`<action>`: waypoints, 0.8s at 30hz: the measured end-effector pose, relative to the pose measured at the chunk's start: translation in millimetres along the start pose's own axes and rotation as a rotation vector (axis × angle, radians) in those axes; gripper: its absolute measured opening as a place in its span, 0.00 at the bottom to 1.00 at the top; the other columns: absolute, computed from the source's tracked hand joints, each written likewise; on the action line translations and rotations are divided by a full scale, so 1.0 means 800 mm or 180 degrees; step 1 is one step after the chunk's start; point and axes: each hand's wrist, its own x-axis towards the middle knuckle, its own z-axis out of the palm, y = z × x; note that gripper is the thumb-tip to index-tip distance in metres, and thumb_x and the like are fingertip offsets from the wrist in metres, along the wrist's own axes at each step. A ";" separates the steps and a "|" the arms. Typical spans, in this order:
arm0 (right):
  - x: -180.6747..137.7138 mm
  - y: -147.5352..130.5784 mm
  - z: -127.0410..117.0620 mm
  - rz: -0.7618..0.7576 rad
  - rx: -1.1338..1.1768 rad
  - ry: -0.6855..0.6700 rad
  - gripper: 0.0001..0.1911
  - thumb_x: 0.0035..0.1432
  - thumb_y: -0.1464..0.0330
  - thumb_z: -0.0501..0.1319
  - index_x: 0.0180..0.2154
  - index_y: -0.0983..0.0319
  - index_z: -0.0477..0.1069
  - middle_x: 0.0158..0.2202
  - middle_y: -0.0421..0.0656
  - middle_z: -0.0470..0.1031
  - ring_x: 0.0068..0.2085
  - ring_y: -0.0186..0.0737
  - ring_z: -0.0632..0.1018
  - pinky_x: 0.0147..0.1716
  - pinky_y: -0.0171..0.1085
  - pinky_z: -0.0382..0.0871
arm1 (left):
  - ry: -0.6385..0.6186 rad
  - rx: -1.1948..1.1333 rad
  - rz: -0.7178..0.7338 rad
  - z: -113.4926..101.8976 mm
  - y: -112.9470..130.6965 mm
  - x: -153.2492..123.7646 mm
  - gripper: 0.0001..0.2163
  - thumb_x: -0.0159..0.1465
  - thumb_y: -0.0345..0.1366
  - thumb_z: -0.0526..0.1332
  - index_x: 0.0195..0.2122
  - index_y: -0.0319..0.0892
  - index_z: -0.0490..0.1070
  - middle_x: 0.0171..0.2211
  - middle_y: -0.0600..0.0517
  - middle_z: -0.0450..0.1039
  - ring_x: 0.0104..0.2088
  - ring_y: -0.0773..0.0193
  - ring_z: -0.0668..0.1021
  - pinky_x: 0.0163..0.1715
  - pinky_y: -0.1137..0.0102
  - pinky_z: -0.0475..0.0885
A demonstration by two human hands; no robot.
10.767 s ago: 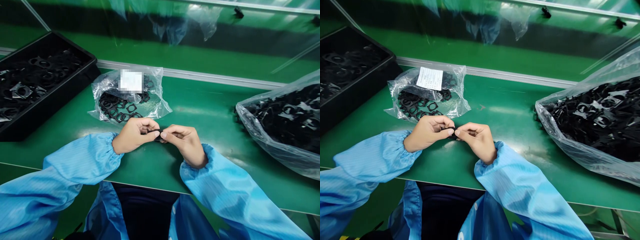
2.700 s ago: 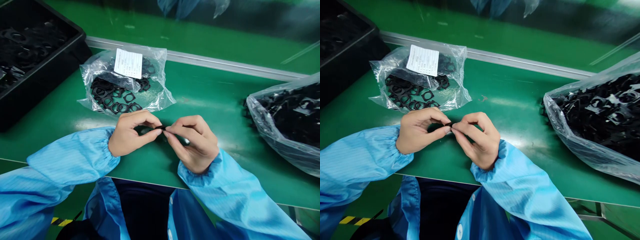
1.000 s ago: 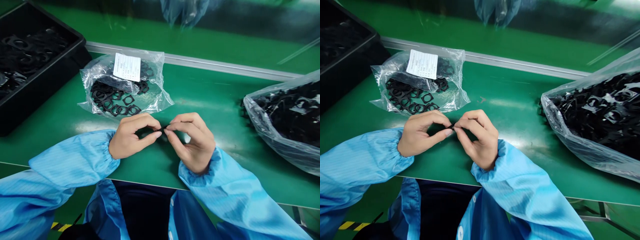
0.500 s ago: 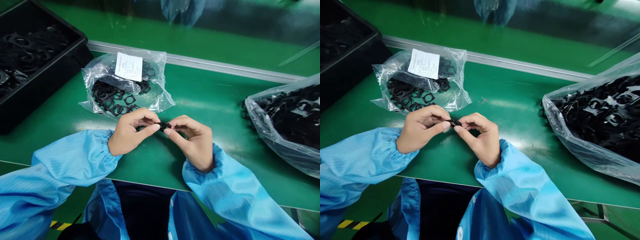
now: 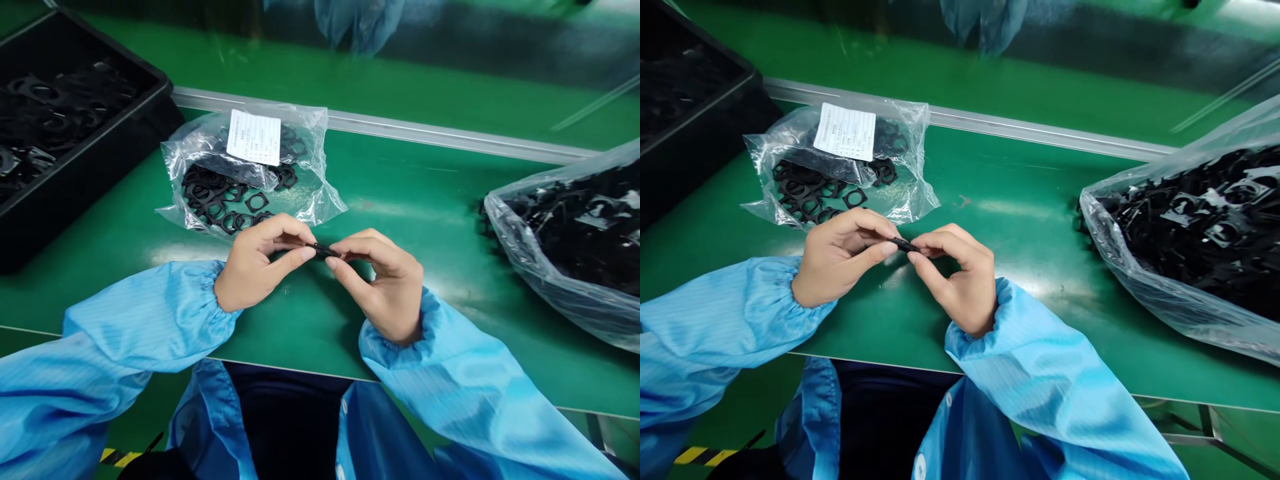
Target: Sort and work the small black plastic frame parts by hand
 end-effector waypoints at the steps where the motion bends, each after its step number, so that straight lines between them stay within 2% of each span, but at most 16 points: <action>1: 0.001 0.000 -0.001 0.0020 0.0021 0.0019 0.01 0.60 0.70 0.70 0.34 0.60 0.80 0.32 0.42 0.79 0.33 0.37 0.79 0.37 0.37 0.77 | -0.0003 -0.0025 -0.0046 0.000 0.000 0.000 0.09 0.65 0.42 0.69 0.36 0.41 0.75 0.33 0.52 0.78 0.36 0.64 0.82 0.38 0.71 0.81; 3: 0.003 0.000 -0.002 0.0243 0.0302 -0.0037 0.03 0.59 0.68 0.71 0.33 0.60 0.80 0.31 0.41 0.79 0.32 0.37 0.79 0.36 0.38 0.77 | -0.0041 -0.0145 -0.0191 0.000 0.000 0.001 0.11 0.64 0.43 0.70 0.36 0.41 0.75 0.32 0.52 0.78 0.35 0.64 0.83 0.36 0.71 0.82; 7: 0.009 0.005 -0.005 0.1245 0.1511 -0.0419 0.11 0.56 0.61 0.74 0.32 0.61 0.79 0.27 0.39 0.79 0.28 0.35 0.80 0.33 0.36 0.78 | -0.0326 -0.0772 -0.0758 -0.002 -0.003 0.005 0.13 0.62 0.45 0.72 0.36 0.41 0.74 0.29 0.51 0.80 0.31 0.62 0.85 0.33 0.69 0.83; 10: 0.014 0.009 -0.006 0.1787 0.1966 -0.0568 0.16 0.50 0.58 0.77 0.31 0.62 0.78 0.26 0.38 0.80 0.27 0.33 0.80 0.33 0.34 0.78 | -0.0517 -0.1241 -0.1170 -0.006 -0.007 0.009 0.15 0.60 0.46 0.73 0.37 0.40 0.75 0.30 0.50 0.82 0.30 0.60 0.86 0.34 0.67 0.85; 13: 0.017 0.011 -0.007 0.2082 0.2137 -0.0726 0.19 0.48 0.57 0.78 0.31 0.62 0.77 0.27 0.38 0.80 0.27 0.32 0.80 0.33 0.34 0.78 | -0.0592 -0.1494 -0.1447 -0.009 -0.012 0.012 0.16 0.59 0.45 0.74 0.38 0.39 0.74 0.31 0.49 0.83 0.31 0.60 0.86 0.35 0.66 0.85; 16: 0.018 0.009 -0.007 0.2035 0.2132 -0.0765 0.20 0.45 0.57 0.79 0.33 0.62 0.77 0.25 0.37 0.79 0.26 0.32 0.79 0.32 0.34 0.78 | -0.0530 -0.1537 -0.1551 -0.004 -0.015 0.012 0.18 0.57 0.46 0.76 0.39 0.39 0.74 0.30 0.50 0.82 0.31 0.61 0.86 0.35 0.67 0.85; 19: 0.022 0.008 -0.006 0.1795 0.1811 -0.0728 0.21 0.42 0.60 0.81 0.33 0.61 0.76 0.25 0.38 0.79 0.27 0.34 0.79 0.33 0.37 0.78 | -0.0550 -0.1316 -0.1317 0.005 -0.018 0.015 0.21 0.56 0.49 0.76 0.40 0.39 0.74 0.30 0.50 0.80 0.30 0.61 0.85 0.34 0.66 0.84; 21: 0.026 0.009 -0.004 0.1711 0.1624 -0.0662 0.22 0.43 0.59 0.81 0.35 0.62 0.77 0.27 0.41 0.81 0.28 0.37 0.81 0.34 0.38 0.78 | -0.0553 -0.0972 -0.0998 0.001 -0.020 0.024 0.20 0.58 0.51 0.74 0.38 0.39 0.74 0.29 0.49 0.80 0.30 0.62 0.84 0.35 0.65 0.83; 23: 0.029 0.010 -0.003 0.1617 0.1561 -0.0535 0.22 0.44 0.57 0.80 0.36 0.62 0.79 0.27 0.42 0.81 0.29 0.37 0.81 0.33 0.37 0.78 | -0.0339 -0.0444 -0.0511 -0.022 -0.016 0.034 0.18 0.60 0.50 0.72 0.37 0.39 0.74 0.31 0.48 0.80 0.31 0.62 0.84 0.35 0.66 0.82; 24: 0.030 0.011 -0.003 0.1575 0.1540 -0.0495 0.22 0.44 0.56 0.79 0.37 0.62 0.79 0.27 0.42 0.81 0.28 0.37 0.81 0.32 0.37 0.78 | -0.0046 -0.0117 -0.0196 -0.043 -0.011 0.039 0.17 0.61 0.49 0.71 0.37 0.40 0.74 0.31 0.49 0.80 0.31 0.63 0.84 0.35 0.67 0.81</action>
